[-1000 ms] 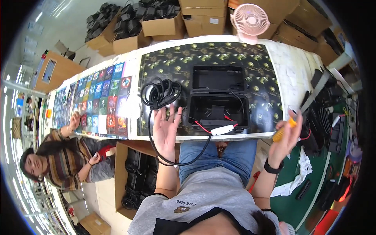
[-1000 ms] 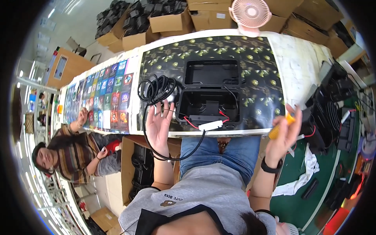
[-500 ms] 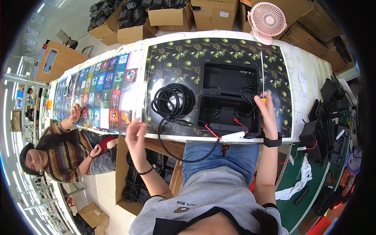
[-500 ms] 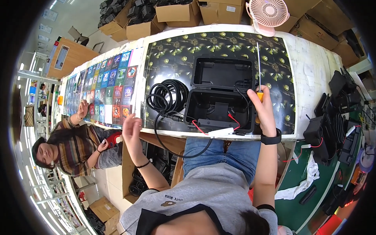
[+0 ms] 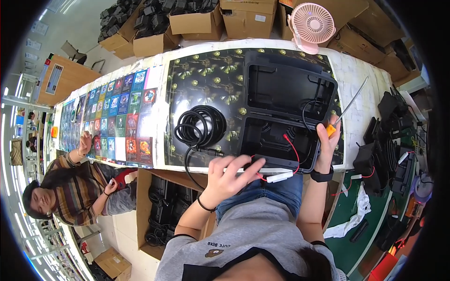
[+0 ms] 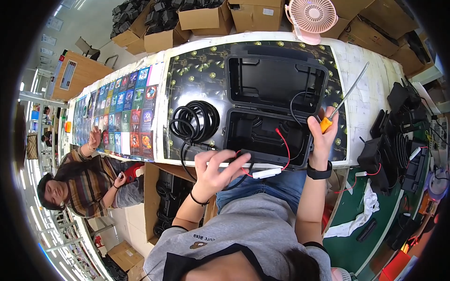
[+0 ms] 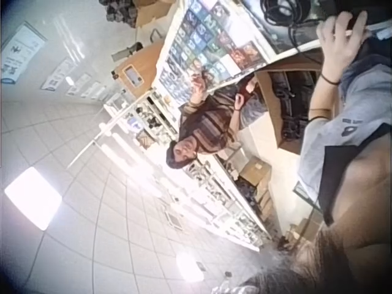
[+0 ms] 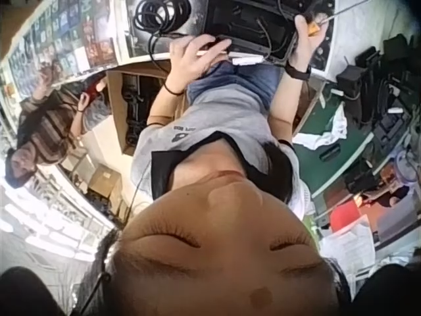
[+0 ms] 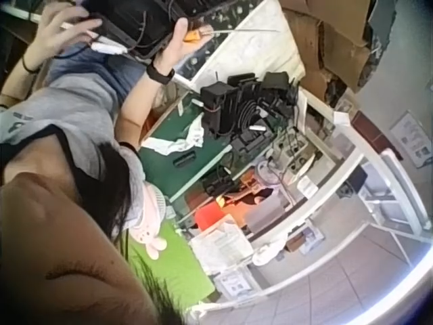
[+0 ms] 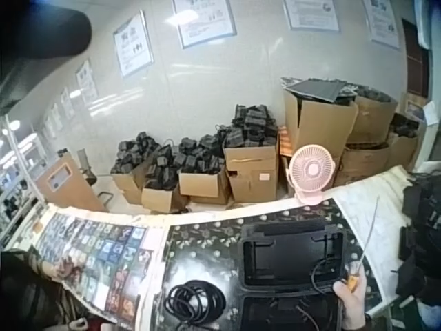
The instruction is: Assembling components and wiring into a black plastic enclosure and securing it with a screwdriver.
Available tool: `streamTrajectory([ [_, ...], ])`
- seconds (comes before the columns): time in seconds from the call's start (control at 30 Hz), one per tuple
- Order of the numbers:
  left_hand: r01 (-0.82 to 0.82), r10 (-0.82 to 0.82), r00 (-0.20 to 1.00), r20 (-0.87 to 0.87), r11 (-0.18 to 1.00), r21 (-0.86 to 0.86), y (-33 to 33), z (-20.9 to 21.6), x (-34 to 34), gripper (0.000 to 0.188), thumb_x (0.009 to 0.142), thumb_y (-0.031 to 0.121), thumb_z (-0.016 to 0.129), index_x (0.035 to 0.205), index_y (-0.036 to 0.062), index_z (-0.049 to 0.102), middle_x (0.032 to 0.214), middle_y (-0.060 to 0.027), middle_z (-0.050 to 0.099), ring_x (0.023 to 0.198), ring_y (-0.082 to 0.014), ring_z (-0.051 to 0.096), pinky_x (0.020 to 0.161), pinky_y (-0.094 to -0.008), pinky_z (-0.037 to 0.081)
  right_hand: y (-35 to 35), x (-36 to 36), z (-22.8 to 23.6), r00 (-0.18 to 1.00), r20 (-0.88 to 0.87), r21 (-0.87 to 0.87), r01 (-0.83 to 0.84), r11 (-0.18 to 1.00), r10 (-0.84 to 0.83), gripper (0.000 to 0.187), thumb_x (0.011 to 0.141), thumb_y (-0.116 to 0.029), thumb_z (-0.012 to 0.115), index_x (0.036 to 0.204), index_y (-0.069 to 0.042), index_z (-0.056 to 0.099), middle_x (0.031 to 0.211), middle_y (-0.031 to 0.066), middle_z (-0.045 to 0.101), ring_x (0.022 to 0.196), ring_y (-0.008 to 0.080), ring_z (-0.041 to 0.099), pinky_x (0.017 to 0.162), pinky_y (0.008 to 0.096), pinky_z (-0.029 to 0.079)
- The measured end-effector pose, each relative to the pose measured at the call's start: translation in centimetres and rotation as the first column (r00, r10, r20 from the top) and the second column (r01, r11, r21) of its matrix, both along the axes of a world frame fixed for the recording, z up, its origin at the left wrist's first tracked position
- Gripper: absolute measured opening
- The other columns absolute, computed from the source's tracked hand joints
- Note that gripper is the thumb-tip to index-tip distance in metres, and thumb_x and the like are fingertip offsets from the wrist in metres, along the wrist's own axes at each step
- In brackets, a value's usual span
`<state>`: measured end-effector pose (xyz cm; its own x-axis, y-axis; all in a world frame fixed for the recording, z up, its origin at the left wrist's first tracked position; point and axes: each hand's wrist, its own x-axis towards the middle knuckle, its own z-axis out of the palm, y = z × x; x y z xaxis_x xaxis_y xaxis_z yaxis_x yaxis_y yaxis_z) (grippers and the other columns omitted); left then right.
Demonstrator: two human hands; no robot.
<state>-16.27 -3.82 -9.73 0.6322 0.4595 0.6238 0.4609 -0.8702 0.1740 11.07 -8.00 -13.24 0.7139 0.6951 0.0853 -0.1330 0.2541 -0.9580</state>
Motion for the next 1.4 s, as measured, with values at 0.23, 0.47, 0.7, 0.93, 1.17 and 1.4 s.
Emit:
streamTrajectory([
  [0.23, 0.298, -0.281, 0.954, 0.099, 0.916, -0.268, -0.4, 0.5, 1.5, 0.028, 0.079, 0.03, 0.075, 0.104, 0.018, 0.072, 0.11, 0.0054, 0.063, 0.085, -0.013, 0.057, 0.073, -0.0264, 0.045, 0.1, 1.0, -0.6, 0.996, -0.019, 0.078, -0.088, 0.993, 0.09, 0.04, 0.083, -0.003, 0.076, 0.103, -0.016, 0.044, 0.098, -0.0017, 0.046, 0.088, 0.0068, 0.045, 0.08, 0.0204, 0.037],
  [0.47, 0.304, -0.305, 0.952, -0.035, 0.952, -0.013, 2.0, 1.1, 1.6, 0.035, 0.071, 0.032, 0.076, 0.105, 0.022, 0.072, 0.102, 0.0077, 0.063, 0.088, -0.015, 0.056, 0.073, -0.0292, 0.045, 1.1, 1.3, -2.0, 0.989, -0.093, 0.069, -0.111, 0.991, 0.117, 0.035, 0.084, -0.003, 0.075, 0.1, -0.016, 0.045, 0.098, -0.0027, 0.046, 0.093, 0.0078, 0.047, 0.086, 0.0216, 0.039],
  [0.7, 0.36, -0.324, 0.892, -0.315, 0.931, 0.064, 2.3, 1.3, 2.8, 0.033, 0.075, 0.022, 0.07, 0.108, 0.0195, 0.07, 0.099, 0.0056, 0.062, 0.089, -0.0134, 0.056, 0.074, -0.0279, 0.044, 1.3, 1.2, -2.6, 0.987, -0.093, 0.065, -0.125, 0.99, 0.13, 0.035, 0.085, -0.004, 0.073, 0.1, -0.015, 0.044, 0.099, -0.0026, 0.046, 0.094, 0.0081, 0.046, 0.087, 0.0215, 0.038],
  [0.93, 0.318, -0.298, 0.924, -0.24, 0.947, 0.047, 2.2, 0.9, 2.6, 0.039, 0.077, 0.024, 0.071, 0.116, 0.0205, 0.07, 0.098, 0.0083, 0.064, 0.083, -0.0103, 0.055, 0.069, -0.025, 0.044, 1.0, 0.8, -2.6, 0.984, -0.035, 0.114, -0.17, 0.979, 0.174, 0.035, 0.086, -0.002, 0.072, 0.099, -0.015, 0.043, 0.105, -0.0006, 0.048, 0.1, 0.0081, 0.046, 0.091, 0.0215, 0.037],
  [1.17, 0.147, -0.035, 0.95, 0.309, 0.926, -0.348, 3.2, 2.6, 1.1, 0.038, 0.077, 0.008, 0.076, 0.115, 0.0104, 0.072, 0.092, -0.0016, 0.067, 0.078, -0.019, 0.062, 0.068, -0.0296, 0.051, 0.7, 1.1, -3.4, 0.991, -0.02, 0.052, -0.134, 0.99, 0.135, 0.037, 0.085, -0.005, 0.075, 0.098, -0.015, 0.042, 0.104, 0.0001, 0.047, 0.098, 0.0081, 0.045, 0.091, 0.0221, 0.036],
  [1.4, 0.137, -0.172, 0.981, -0.091, 0.943, -0.302, 5.9, 4.2, 4.2, 0.03, 0.076, 0.001, 0.069, 0.104, 0.0082, 0.073, 0.102, -0.0045, 0.064, 0.091, -0.0227, 0.058, 0.077, -0.0333, 0.052, 0.7, 1.0, -3.4, 0.99, 0.054, 0.072, -0.132, 0.989, 0.128, 0.037, 0.084, -0.007, 0.076, 0.096, -0.013, 0.042, 0.1, -0.0001, 0.046, 0.106, 0.0106, 0.046, 0.101, 0.0257, 0.033],
])
